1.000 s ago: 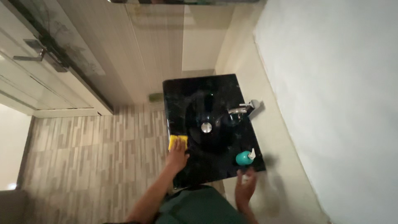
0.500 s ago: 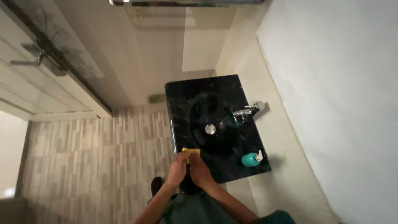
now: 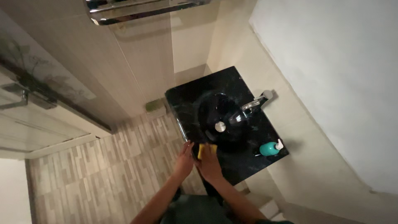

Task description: The person sprays a cleaning solution onto a black marble bathroom sink and wipes the surface with a yellow sponge. They repeatedly spray and wipe the sink basin and countertop throughout the clip.

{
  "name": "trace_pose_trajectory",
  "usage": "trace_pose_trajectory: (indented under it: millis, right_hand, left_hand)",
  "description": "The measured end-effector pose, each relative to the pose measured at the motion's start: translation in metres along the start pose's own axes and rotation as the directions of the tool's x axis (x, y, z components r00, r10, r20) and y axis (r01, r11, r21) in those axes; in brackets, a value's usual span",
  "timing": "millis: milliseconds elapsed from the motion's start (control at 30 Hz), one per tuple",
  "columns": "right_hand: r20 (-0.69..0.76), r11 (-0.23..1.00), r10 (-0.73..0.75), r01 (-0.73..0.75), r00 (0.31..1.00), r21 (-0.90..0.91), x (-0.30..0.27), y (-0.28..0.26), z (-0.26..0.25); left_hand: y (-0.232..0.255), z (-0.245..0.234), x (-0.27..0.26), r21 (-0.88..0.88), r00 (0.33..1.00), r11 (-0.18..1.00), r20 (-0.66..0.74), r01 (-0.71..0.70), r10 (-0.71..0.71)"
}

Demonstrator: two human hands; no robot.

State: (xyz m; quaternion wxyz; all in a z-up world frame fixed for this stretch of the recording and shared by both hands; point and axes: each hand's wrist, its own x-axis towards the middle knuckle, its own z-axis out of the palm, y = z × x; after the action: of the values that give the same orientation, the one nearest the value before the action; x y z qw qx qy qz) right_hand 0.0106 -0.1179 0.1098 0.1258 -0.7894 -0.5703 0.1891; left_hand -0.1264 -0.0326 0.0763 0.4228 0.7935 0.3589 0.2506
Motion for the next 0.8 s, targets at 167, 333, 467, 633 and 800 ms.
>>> trace_pose_trajectory:
  millis: [167,333,467,633,800]
  right_hand:
    - [-0.091,0.958,-0.222,0.2,0.971,-0.205,-0.027,0.009,0.038]
    - [-0.146,0.972,-0.143,0.111,0.979,-0.209,0.034,0.007,0.053]
    - [0.037,0.97,-0.055,0.062,0.998,-0.237,0.004,-0.004,0.041]
    - [0.009,0.967,-0.072,0.072,0.997,-0.244,-0.041,-0.011,0.04]
    - [-0.183,0.945,-0.137,0.072,0.974,-0.32,0.043,-0.014,0.047]
  left_hand:
    - [-0.02,-0.007,0.023,0.032,0.954,0.982,0.236,0.185,-0.187]
    - [-0.031,-0.014,0.019,-0.061,0.977,0.991,0.185,0.116,-0.103]
    - [-0.04,-0.021,0.025,-0.117,0.989,0.991,0.138,0.066,-0.049]
    - [-0.045,-0.027,0.024,-0.112,0.988,0.992,0.149,0.063,-0.046]
    - [-0.045,-0.032,0.035,-0.074,0.983,0.996,0.182,0.051,-0.037]
